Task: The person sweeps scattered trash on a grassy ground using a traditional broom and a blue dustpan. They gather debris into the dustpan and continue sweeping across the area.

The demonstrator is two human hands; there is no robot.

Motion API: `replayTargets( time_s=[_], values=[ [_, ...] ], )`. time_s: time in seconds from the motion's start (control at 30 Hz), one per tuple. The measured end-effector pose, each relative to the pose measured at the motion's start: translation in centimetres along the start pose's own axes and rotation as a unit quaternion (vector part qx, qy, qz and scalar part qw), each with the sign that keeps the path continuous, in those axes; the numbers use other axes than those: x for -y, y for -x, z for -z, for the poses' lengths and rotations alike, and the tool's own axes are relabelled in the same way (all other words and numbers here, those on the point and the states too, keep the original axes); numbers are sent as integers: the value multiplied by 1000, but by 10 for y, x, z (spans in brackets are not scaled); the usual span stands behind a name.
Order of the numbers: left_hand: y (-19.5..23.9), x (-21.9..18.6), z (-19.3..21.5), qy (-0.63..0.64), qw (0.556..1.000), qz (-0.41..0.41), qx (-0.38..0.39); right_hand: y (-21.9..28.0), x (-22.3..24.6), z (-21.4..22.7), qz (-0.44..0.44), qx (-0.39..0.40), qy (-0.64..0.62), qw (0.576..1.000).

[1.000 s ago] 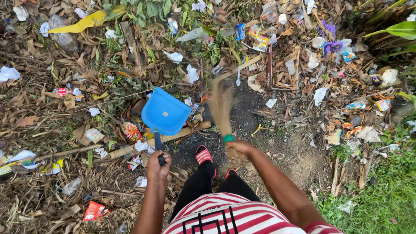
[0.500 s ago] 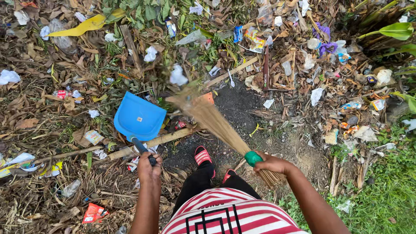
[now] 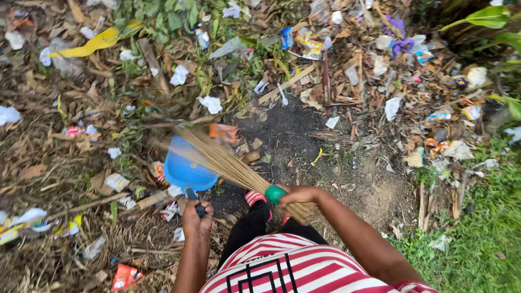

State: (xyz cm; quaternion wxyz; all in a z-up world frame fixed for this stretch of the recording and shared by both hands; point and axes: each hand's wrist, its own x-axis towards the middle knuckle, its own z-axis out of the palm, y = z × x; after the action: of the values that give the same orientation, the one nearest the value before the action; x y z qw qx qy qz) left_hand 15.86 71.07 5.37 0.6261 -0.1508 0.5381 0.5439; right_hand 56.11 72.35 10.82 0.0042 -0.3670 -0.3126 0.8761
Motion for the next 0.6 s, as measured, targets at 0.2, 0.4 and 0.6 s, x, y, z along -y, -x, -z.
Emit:
replayTargets(
  time_s=[0.2, 0.4, 0.6],
  values=[
    [-6, 23, -5, -72, 993, 45, -79, 111, 2, -17, -15, -143, 192, 971],
    [-27, 51, -26, -88, 991, 102, 21, 197, -46, -22, -91, -308, -30, 946],
    [-40, 103, -72, -138, 975, 155, 80, 246, -140, 22, 26, -423, -144, 894]
  ],
)
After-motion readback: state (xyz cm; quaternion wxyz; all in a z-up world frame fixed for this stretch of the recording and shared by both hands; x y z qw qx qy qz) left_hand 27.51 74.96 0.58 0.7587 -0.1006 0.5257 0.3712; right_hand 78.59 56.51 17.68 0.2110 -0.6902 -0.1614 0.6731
